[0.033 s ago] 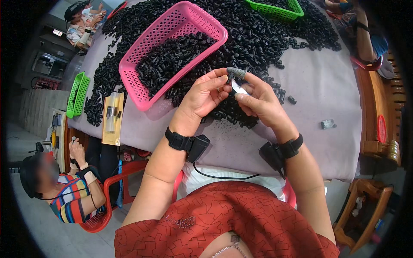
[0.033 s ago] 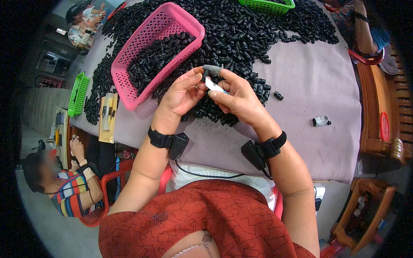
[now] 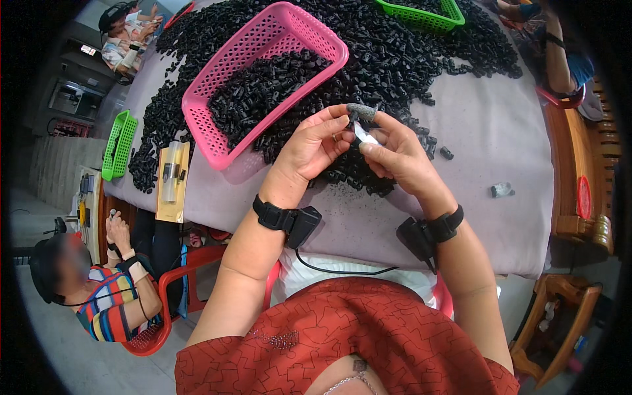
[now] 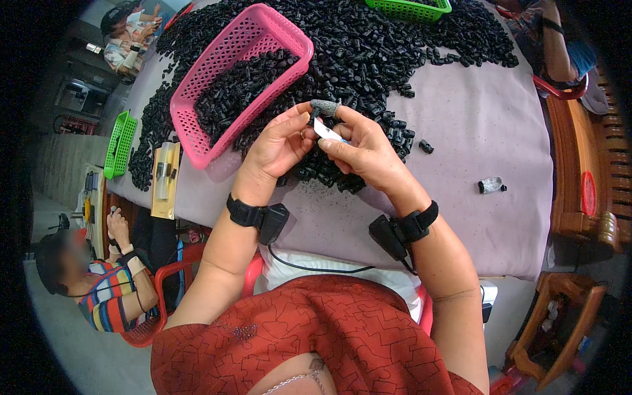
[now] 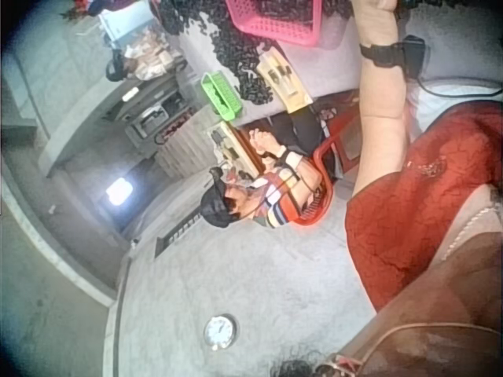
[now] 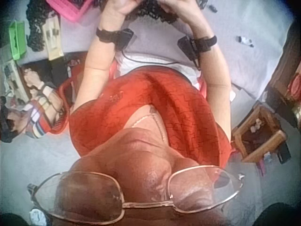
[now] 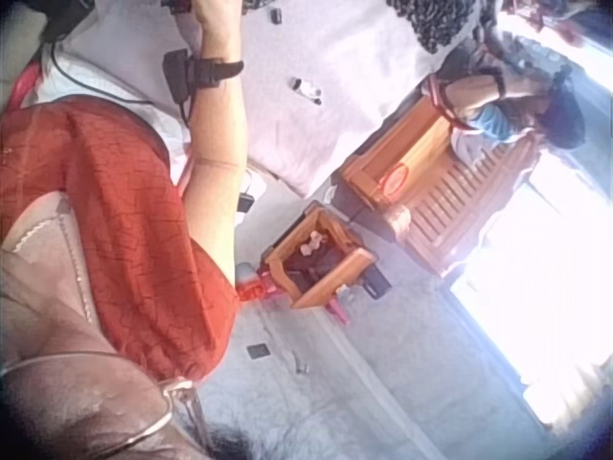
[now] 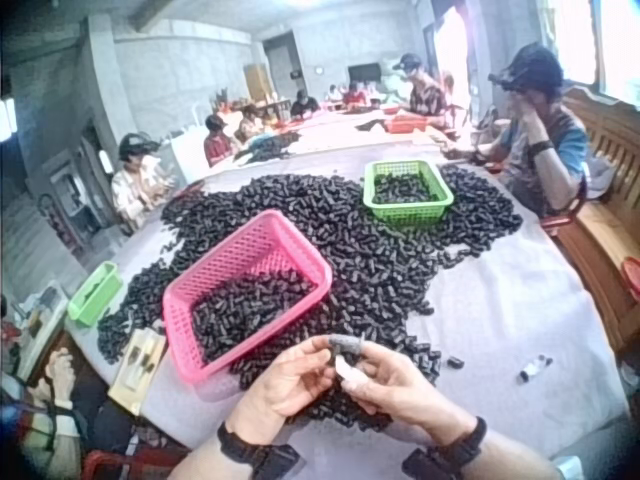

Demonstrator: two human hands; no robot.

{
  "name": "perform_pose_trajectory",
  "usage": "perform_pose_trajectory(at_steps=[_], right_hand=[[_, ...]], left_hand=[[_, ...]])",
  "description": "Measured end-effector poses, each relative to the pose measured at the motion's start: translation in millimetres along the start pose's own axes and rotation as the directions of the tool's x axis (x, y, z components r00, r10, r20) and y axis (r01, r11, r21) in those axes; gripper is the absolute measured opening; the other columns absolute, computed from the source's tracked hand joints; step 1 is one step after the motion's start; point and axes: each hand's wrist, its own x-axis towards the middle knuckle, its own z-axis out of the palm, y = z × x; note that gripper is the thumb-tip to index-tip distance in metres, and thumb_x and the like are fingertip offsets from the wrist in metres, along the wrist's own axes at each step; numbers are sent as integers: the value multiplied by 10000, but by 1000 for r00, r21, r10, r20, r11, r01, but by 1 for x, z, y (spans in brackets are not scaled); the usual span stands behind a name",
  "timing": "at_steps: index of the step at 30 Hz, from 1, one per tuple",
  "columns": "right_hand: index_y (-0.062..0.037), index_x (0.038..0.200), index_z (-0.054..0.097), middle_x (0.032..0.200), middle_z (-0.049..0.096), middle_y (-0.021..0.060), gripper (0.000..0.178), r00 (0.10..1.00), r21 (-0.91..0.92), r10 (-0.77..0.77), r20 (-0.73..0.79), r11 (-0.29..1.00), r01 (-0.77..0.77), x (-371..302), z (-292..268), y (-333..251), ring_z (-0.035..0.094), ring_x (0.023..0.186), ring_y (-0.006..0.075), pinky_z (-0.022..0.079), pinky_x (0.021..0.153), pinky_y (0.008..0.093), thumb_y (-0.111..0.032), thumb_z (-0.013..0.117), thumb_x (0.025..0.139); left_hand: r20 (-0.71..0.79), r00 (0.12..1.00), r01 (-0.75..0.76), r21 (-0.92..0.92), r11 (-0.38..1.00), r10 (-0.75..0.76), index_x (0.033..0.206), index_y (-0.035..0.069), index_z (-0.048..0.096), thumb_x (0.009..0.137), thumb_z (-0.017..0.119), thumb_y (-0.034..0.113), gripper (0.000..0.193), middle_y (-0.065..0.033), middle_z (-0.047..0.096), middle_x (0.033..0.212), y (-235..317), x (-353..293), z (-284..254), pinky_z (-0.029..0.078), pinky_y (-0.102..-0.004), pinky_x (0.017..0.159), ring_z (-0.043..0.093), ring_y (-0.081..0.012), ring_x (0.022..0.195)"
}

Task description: Applying glue to small black plastic components and assembling them into larger pieces on a factory work table.

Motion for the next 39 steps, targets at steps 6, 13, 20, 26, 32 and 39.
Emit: perform_pose_trajectory(at_steps=[6, 13, 20, 26, 32, 39], right_hand=[[-25, 1366, 452, 746, 525, -37, 504, 1000, 13, 28, 3, 1000, -28, 0, -1, -1, 434, 546, 27, 322, 460, 176, -72, 626, 895], [-27, 1369, 450, 746, 519, -44, 513, 998, 75, 48, 28, 996, -50, 0, -2, 1, 431, 539, 24, 318, 451, 173, -93, 631, 894], [-27, 1375, 451, 756, 540, -38, 511, 997, 67, 54, 58, 996, -58, 0, -3, 1, 429, 541, 22, 322, 448, 171, -107, 628, 903], [-14, 1336, 498, 718, 532, -35, 458, 996, 62, 68, 55, 996, -71, 0, -6, 0, 417, 540, 23, 320, 446, 173, -124, 631, 912], [7, 1237, 552, 683, 497, -43, 351, 997, 83, 71, -19, 994, -69, 4, -10, 8, 408, 532, 21, 314, 440, 175, -129, 621, 921], [-18, 1380, 428, 772, 582, -23, 511, 993, 96, 74, 89, 992, -82, -1, -6, 0, 429, 540, 23, 330, 439, 176, -100, 617, 913]], left_hand=[[61, 998, 1, 8, 1000, -2, 1146, 25, 574, 903, 630, 63, 252, -49, 648, 894, -1, 1, -2, 568, -217, 644, 649, -115, 723], [62, 998, 22, 12, 1000, -23, 1152, 34, 577, 902, 635, 65, 259, -44, 645, 899, -2, 1, 0, 560, -209, 643, 633, -101, 712], [118, 992, 45, 8, 999, -45, 1161, 32, 577, 899, 634, 56, 270, -51, 648, 917, -1, 1, -2, 555, -209, 646, 630, -103, 706], [138, 989, 52, 9, 999, -53, 1259, 0, 521, 906, 630, 85, 378, -59, 645, 918, -2, 1, -5, 535, -203, 660, 614, -105, 712], [185, 979, 84, 20, 996, -87, 1271, -6, 516, 901, 633, 82, 397, -66, 642, 932, -2, 3, -8, 540, -205, 664, 613, -103, 725], [135, 990, 51, -1, 999, -51, 1227, 9, 549, 904, 627, 71, 338, -56, 647, 939, -2, 2, -1, 536, -199, 655, 615, -98, 716]])
